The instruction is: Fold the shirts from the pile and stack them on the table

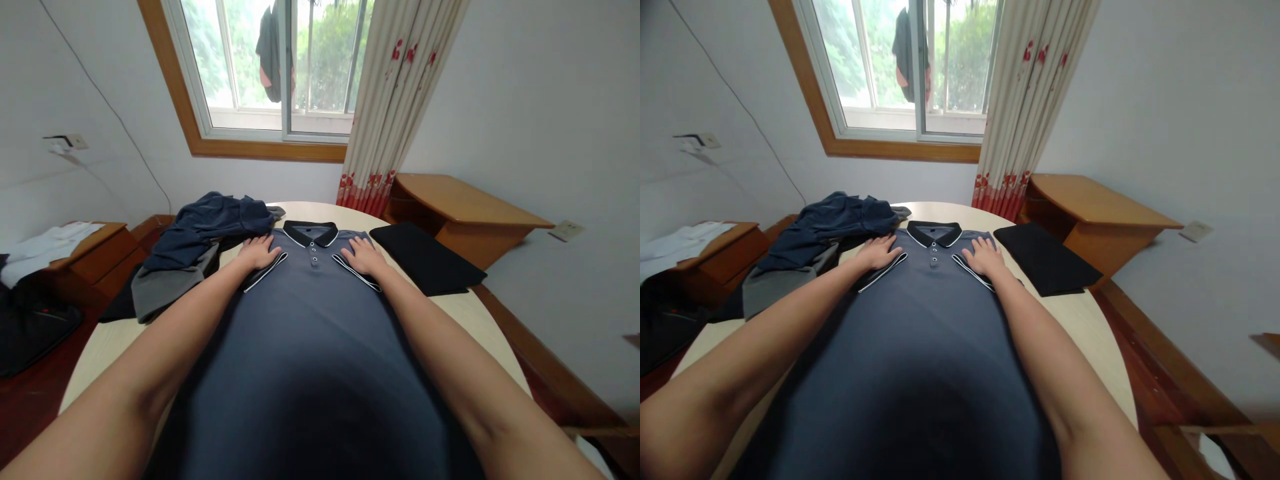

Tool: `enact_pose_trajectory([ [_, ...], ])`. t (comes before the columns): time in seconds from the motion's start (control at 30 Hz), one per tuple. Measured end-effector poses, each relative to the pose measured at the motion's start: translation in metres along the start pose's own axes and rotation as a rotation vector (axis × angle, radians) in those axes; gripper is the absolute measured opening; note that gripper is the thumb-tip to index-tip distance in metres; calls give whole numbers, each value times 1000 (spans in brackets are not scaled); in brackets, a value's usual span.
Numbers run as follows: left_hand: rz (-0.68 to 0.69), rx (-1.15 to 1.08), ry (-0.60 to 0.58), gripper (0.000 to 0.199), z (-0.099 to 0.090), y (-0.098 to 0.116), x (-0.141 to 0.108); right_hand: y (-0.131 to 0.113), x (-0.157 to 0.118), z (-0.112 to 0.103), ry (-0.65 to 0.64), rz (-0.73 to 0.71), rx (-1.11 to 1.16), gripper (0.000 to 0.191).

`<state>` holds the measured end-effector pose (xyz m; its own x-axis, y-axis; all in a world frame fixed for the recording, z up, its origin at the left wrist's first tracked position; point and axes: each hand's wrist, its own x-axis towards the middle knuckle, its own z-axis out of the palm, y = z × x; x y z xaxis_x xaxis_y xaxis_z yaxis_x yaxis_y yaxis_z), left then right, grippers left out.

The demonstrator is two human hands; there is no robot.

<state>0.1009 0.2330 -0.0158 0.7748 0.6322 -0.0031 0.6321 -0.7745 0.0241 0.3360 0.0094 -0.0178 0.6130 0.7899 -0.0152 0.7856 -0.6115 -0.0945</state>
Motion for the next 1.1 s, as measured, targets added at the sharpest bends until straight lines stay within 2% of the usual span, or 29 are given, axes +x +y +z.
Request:
enact_pose_trajectory([
  [0.1, -37, -16, 4, 74, 3, -11, 9, 11, 16, 8, 7, 41, 17, 72],
  [0.23, -72, -10, 2, 74, 2, -17, 18, 17, 24, 7, 14, 42, 21, 72],
  [0.33, -75, 11, 14, 69, -1, -10, 15, 9, 18, 1, 26, 51, 28, 69],
  [0.4, -34, 11, 59, 63, -1, 2, 5, -1, 8, -3, 58, 40, 46, 66],
  [0.5, 76, -11, 122, 61, 1, 29, -25, -25, -15, -5, 92, -27, 80, 65],
  [0.63, 206, -29, 114, 64, 7, 67, -78, -62, -59, 0, 78, -151, 76, 66],
  [0.73, 219, -53, 84, 63, 10, 77, -115, -82, -93, 7, 48, -217, 79, 66],
  [0.87, 164, -88, 34, 63, 12, 62, -157, -83, -131, 12, 5, -223, 110, 65],
  [1.1, 63, -78, 32, 63, 13, 15, -220, -32, -169, 12, 35, -113, 87, 64],
])
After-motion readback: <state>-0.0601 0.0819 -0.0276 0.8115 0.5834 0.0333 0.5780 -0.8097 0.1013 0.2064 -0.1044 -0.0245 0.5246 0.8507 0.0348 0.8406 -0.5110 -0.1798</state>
